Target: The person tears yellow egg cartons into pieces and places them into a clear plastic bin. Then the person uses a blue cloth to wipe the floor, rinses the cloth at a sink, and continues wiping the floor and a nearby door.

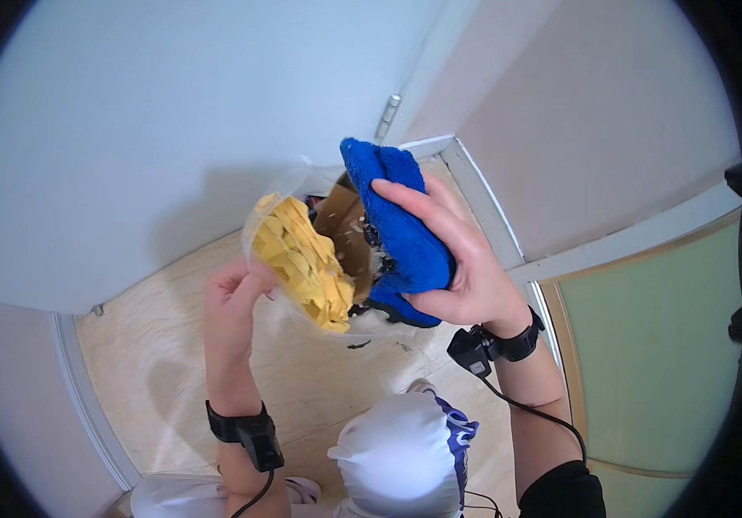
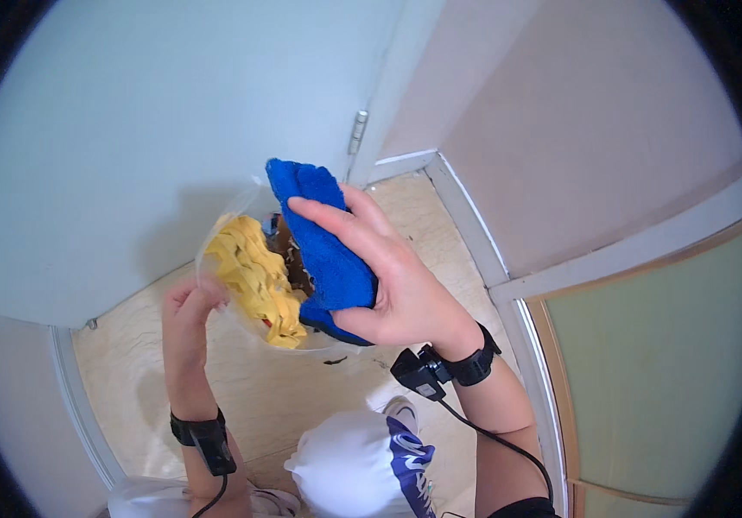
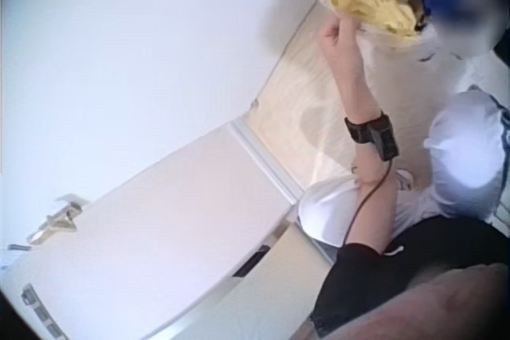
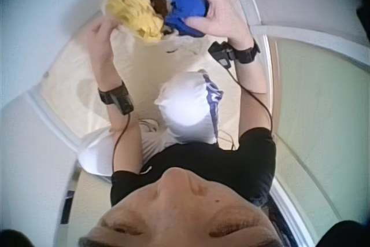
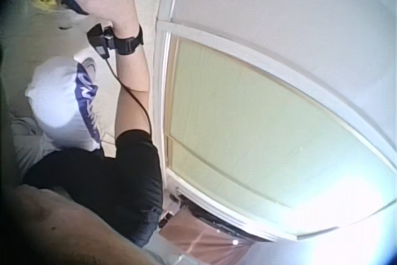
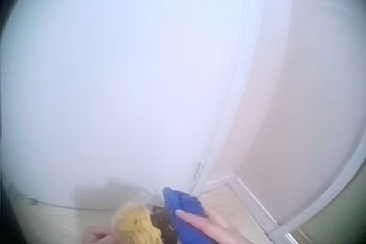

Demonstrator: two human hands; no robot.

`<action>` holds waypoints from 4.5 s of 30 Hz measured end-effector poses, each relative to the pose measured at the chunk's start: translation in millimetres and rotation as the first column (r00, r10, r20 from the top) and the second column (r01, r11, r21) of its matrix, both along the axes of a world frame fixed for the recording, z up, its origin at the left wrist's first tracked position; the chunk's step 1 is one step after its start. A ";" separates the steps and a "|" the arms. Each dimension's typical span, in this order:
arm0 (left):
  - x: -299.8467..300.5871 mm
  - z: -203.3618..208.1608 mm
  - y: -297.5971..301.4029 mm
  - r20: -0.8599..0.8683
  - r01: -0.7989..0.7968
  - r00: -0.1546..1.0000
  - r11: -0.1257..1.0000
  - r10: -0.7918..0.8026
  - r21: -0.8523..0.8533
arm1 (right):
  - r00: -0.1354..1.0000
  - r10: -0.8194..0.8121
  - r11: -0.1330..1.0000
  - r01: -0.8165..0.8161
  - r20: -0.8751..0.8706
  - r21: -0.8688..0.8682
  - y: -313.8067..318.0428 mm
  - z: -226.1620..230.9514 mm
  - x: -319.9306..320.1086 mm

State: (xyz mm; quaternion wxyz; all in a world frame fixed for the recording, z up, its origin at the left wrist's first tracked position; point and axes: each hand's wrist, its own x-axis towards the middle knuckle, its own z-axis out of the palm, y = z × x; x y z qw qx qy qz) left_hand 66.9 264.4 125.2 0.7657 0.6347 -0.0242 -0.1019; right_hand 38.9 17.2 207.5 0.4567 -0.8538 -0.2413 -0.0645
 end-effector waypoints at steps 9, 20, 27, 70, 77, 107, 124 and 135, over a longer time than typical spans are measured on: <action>-6.6 -5.4 -3.8 0.005 -0.011 1.000 0.999 0.011 -0.051 | 0.990 -0.032 0.973 0.062 0.134 -0.223 3.0 -13.0 7.7; -6.6 -7.4 -3.1 -0.034 0.050 0.998 0.995 -0.053 -0.085 | 0.933 -0.343 0.937 0.331 0.105 0.114 -6.6 -35.9 8.6; -5.5 -27.2 16.1 0.094 -0.103 0.990 0.993 0.108 -0.065 | 0.865 -0.432 0.521 0.470 -0.255 0.712 -61.8 -40.9 -18.9; -8.5 -74.0 124.7 -0.062 -0.292 0.956 0.948 0.286 -0.126 | 0.903 0.224 0.974 -0.200 -0.367 0.105 -76.0 -340.1 -61.7; -1.4 -72.2 123.3 -0.109 -0.357 0.934 0.895 0.340 -0.267 | 0.725 -0.194 0.874 0.433 -0.661 0.218 -115.9 -289.8 -121.6; 0.1 -41.7 42.4 -0.084 -0.311 0.949 0.870 0.303 -0.382 | 0.920 0.340 0.748 -0.391 -0.196 -0.536 4.0 -325.8 -108.7; 4.7 -45.0 53.4 -0.072 -0.265 0.964 0.910 0.255 -0.319 | 0.923 -0.372 0.713 0.213 -0.102 -0.667 -92.0 -340.7 -147.9; -11.8 -51.0 31.9 -0.048 -0.144 0.990 0.917 0.136 -0.371 | 0.357 -0.912 0.408 0.847 -0.203 -0.341 -237.1 -278.7 -130.0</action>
